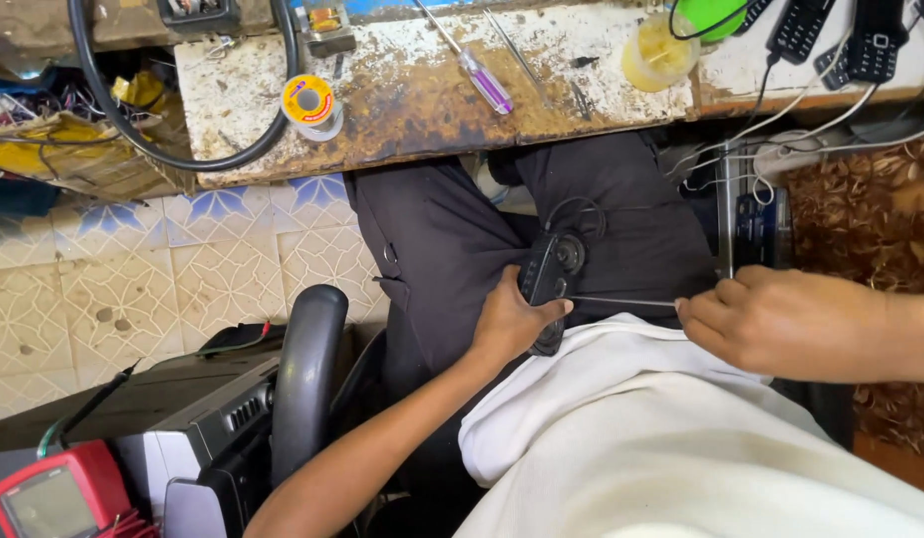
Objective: The person uses a screwdriver to remove screws from a black electronic device held on their lap. They repeatedly insert the screwdriver into screw holes, turn it, and remove screws, placing them on the workbench. The device is rotated and repositioned several times during the process.
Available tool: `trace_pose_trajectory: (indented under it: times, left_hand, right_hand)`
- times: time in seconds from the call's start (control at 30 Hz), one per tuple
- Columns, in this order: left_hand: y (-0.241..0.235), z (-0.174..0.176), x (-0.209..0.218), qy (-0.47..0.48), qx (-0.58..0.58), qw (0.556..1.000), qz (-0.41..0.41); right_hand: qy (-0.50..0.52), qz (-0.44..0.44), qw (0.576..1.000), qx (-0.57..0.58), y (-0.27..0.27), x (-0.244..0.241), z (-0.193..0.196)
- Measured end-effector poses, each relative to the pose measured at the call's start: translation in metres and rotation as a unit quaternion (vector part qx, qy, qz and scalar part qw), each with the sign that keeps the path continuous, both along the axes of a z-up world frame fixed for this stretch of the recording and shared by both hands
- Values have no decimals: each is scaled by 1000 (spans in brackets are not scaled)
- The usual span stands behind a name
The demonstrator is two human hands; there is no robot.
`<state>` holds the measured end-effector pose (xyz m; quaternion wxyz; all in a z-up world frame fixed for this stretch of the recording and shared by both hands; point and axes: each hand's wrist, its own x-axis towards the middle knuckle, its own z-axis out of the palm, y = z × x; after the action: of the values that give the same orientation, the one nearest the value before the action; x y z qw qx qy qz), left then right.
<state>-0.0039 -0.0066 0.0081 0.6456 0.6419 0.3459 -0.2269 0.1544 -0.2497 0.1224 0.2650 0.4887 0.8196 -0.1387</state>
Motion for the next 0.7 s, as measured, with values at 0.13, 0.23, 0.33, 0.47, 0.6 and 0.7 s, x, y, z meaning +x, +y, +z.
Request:
trace_pose_trajectory:
  times: [0.13, 0.23, 0.33, 0.47, 0.6, 0.7]
  left_hand:
    - [-2, -6, -2, -34, 20, 999, 11]
    - [-3, -2, -6, -27, 21, 999, 11]
    - [-1, 1, -2, -25, 16, 1000, 9]
    - [-3, -1, -2, -22, 23, 999, 14]
    - [-1, -1, -6, -32, 10, 999, 25]
    - [4, 15, -6, -38, -52, 997, 50]
  right_hand:
    - [24, -223, 962, -158, 16, -2, 5]
    - [33, -381, 908, -171, 33, -9, 14]
    - [47, -645, 740, -188, 54, -8, 27]
    - [276, -887, 344, -138, 49, -2, 22]
    - [280, -912, 242, -175, 66, -7, 40]
    - [168, -838, 458, -246, 88, 1, 62]
